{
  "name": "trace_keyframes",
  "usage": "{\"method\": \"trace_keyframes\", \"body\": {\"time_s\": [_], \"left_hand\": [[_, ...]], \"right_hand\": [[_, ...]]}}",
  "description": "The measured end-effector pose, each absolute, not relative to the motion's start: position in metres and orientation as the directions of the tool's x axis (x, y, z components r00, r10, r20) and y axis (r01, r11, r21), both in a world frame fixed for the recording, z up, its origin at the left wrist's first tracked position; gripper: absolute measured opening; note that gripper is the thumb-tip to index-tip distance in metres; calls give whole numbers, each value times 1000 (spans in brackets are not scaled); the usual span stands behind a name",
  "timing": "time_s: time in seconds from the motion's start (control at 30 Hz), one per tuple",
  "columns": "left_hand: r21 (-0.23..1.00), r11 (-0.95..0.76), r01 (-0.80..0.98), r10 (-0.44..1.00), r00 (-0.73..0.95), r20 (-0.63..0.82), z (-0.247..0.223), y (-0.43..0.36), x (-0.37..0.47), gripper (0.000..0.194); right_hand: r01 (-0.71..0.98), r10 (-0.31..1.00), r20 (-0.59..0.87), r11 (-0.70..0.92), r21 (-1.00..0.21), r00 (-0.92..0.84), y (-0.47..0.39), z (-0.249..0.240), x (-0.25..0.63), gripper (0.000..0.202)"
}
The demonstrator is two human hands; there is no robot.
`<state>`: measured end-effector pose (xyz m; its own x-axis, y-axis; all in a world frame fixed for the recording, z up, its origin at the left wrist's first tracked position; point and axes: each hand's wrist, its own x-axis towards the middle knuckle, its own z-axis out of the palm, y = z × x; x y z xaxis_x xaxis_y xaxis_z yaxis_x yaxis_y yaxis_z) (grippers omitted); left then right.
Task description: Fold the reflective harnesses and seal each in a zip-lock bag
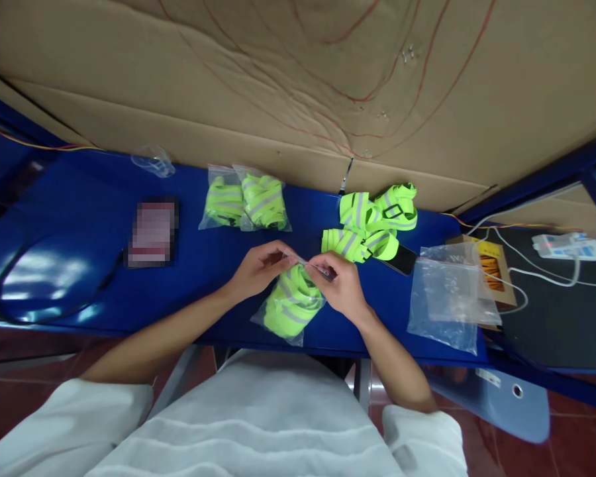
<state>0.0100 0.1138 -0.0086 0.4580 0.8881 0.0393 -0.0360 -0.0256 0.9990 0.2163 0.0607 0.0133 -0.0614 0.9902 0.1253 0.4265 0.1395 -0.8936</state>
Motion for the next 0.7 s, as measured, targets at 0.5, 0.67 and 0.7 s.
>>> {"method": "trace_keyframes", "body": {"time_s": [0.5,0.67,0.7], "left_hand": [[1000,-4,5,834,552,0,-6,115,5,39],[995,-98,-9,944,315,96,6,120,1,36],[989,-145,-6,959,246,142,11,125,0,36]], "right_hand": [[381,985,117,157,-911,-126,62,8,217,22],[304,995,44,70,-950,-91,71,7,232,27],[275,998,59,64,-959,-24,75,10,236,28]]}}
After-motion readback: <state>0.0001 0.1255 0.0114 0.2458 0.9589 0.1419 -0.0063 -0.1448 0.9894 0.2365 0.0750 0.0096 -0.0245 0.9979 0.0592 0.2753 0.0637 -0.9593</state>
